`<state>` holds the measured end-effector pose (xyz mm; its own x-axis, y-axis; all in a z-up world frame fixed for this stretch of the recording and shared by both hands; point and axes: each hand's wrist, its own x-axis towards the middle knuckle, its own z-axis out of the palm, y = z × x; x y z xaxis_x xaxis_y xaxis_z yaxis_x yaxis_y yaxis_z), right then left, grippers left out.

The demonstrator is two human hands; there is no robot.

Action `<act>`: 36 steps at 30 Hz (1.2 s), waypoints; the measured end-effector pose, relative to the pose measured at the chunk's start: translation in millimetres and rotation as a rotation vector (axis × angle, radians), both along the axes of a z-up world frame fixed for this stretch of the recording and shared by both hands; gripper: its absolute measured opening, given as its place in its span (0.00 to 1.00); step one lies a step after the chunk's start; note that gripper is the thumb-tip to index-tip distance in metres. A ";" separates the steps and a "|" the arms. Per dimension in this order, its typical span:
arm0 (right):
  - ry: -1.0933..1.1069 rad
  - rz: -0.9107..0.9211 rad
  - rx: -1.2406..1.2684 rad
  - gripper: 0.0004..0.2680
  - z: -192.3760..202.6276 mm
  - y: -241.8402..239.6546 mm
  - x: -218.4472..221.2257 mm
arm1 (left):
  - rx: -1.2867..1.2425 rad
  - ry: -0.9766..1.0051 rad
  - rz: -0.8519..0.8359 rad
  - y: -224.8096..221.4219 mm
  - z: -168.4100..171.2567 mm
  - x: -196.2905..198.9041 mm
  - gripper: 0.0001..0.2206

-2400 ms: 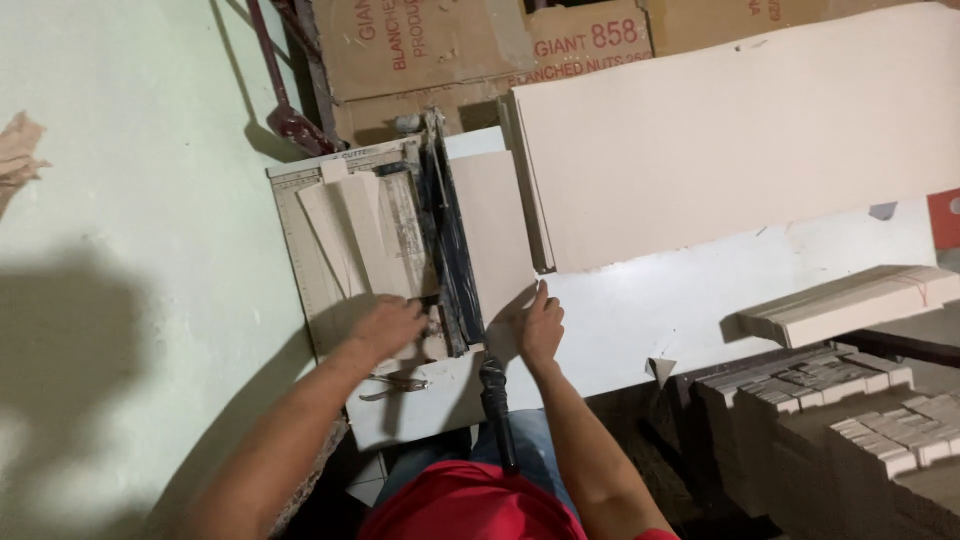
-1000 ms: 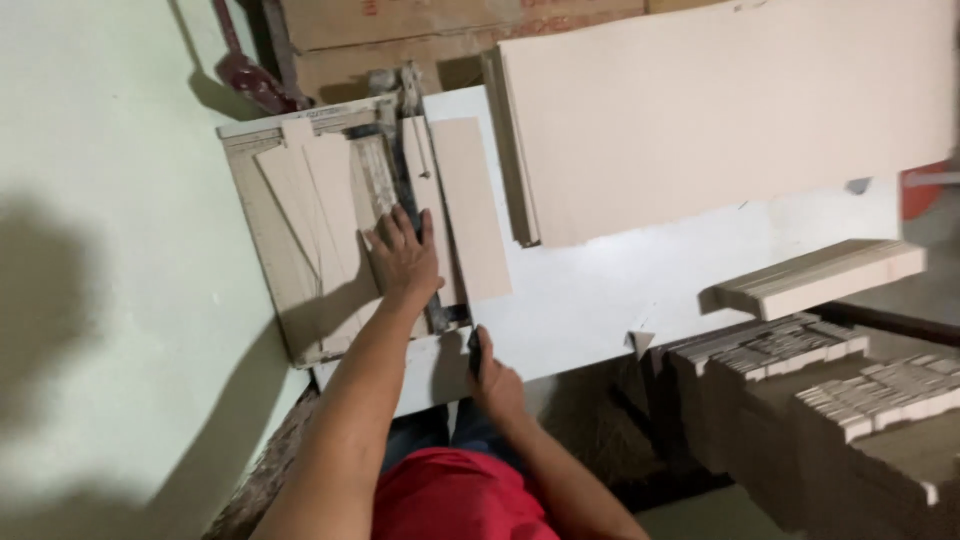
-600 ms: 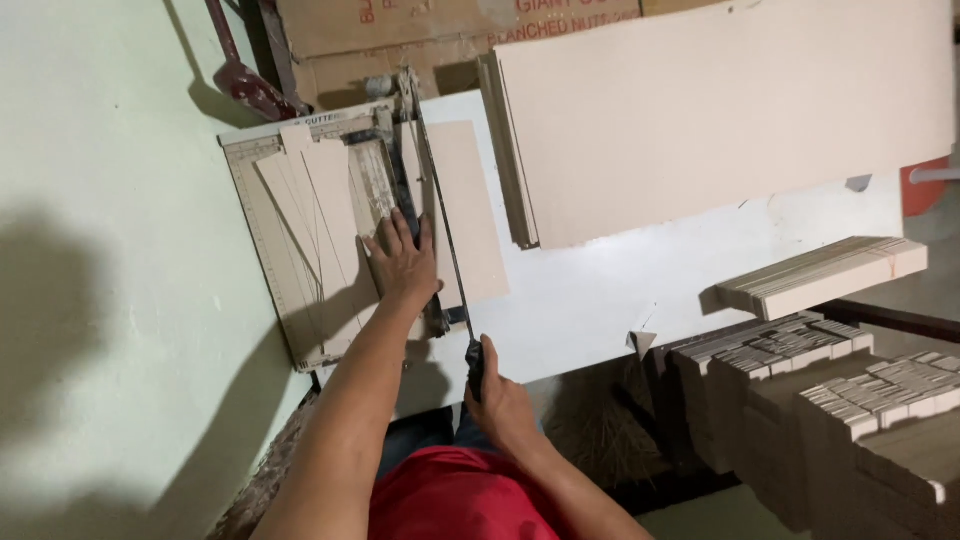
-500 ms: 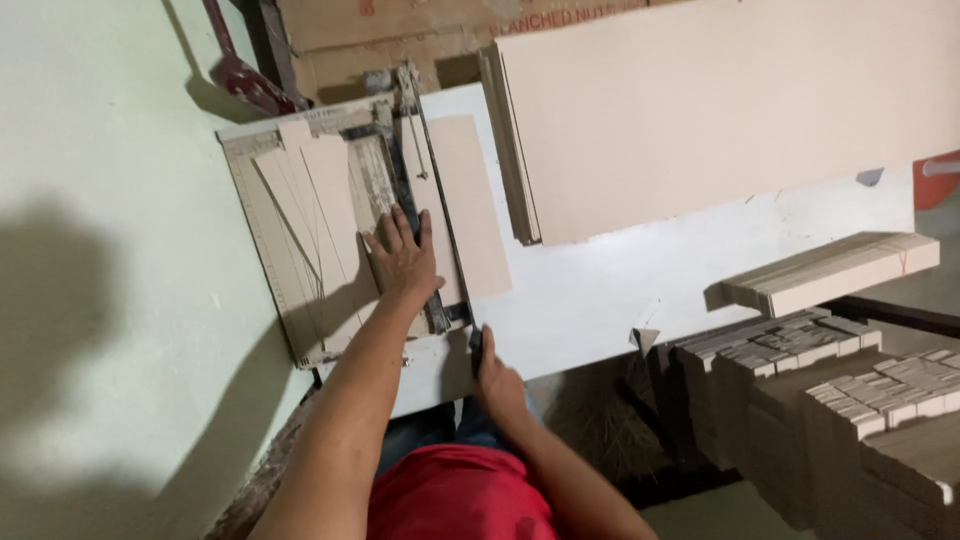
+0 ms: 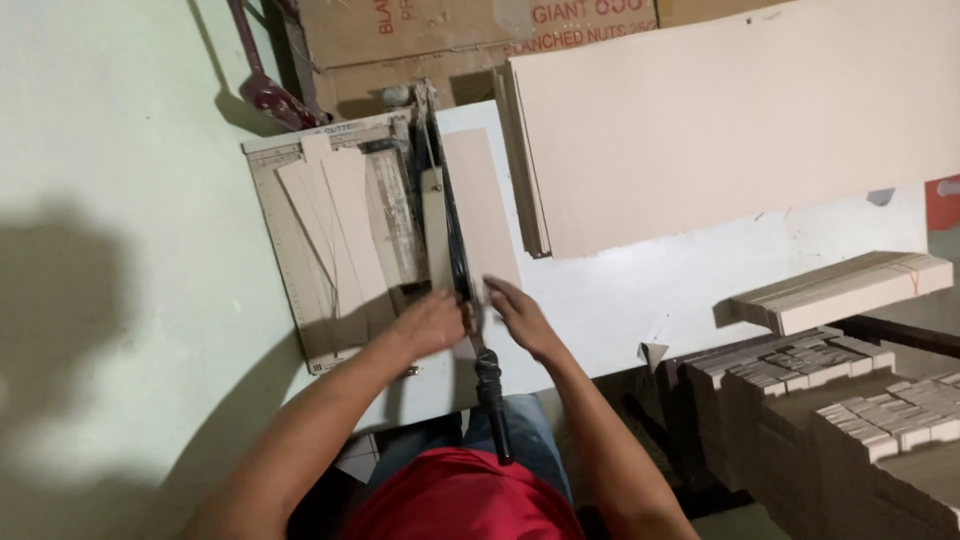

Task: Using a manual lever-style paper cutter to cut sheets of paper into strips.

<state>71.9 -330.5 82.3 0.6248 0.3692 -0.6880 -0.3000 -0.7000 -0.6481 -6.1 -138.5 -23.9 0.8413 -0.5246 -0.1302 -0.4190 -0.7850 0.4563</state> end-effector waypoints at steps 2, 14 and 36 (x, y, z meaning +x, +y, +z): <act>0.055 -0.114 0.159 0.22 -91.2 11.3 0.3 | 0.107 -0.415 -0.167 12.8 42.4 -6.4 0.10; -0.483 -0.035 -0.510 0.28 -70.4 33.1 -12.1 | 0.415 0.139 0.015 130.7 31.4 -11.2 0.10; -0.246 -0.094 -0.703 0.43 -100.3 46.2 -11.1 | 0.097 0.246 0.318 63.6 62.3 -22.2 0.13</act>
<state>60.8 -284.2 -18.0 0.7980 -0.1685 -0.5786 -0.2833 -0.9523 -0.1134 -28.2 -74.8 38.4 0.8971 -0.2194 -0.3836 -0.0365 -0.9019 0.4305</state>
